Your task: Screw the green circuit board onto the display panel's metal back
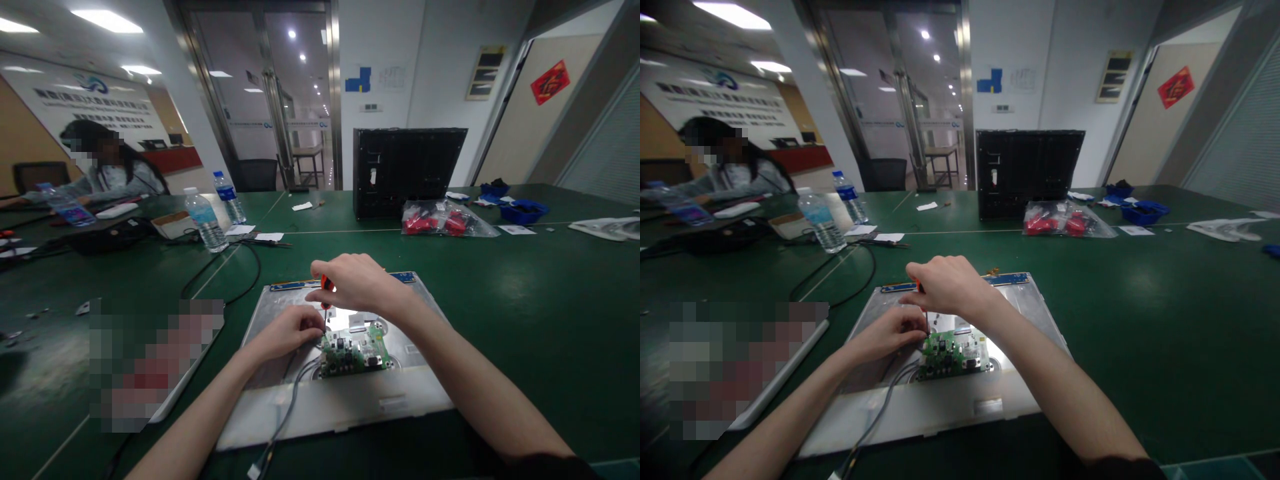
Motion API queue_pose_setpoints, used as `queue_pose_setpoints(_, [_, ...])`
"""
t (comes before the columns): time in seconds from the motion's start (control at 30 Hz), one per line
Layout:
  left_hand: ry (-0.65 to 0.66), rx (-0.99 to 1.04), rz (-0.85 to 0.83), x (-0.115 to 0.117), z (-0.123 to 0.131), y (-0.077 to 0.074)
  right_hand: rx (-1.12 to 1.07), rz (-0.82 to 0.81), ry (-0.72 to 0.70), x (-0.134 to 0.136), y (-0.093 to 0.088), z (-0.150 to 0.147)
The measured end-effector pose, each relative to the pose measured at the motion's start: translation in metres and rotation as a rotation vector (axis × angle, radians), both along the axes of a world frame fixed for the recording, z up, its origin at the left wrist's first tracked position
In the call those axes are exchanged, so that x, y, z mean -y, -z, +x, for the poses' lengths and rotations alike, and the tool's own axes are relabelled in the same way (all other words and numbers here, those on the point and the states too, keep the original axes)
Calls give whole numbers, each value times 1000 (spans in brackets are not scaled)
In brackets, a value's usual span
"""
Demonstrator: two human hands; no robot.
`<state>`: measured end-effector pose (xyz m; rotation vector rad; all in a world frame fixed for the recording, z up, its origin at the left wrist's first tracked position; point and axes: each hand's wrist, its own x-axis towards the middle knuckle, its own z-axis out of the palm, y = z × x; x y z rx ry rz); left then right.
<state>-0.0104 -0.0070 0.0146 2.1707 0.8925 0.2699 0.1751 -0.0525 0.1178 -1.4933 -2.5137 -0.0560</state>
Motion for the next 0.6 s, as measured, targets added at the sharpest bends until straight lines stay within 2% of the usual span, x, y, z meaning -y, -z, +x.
queue_pose_setpoints(0.13, [-3, -7, -3, 1, 0, 0, 13, -4, 16, -1, 0, -1])
queue_pose_setpoints(0.37, [-11, -15, -7, 1, 0, 1, -27, 17, -61, 4, 0, 0])
queue_pose_setpoints(0.6, [1, 18, 4, -1, 0, 2, 25, 51, 33, 0, 2, -1])
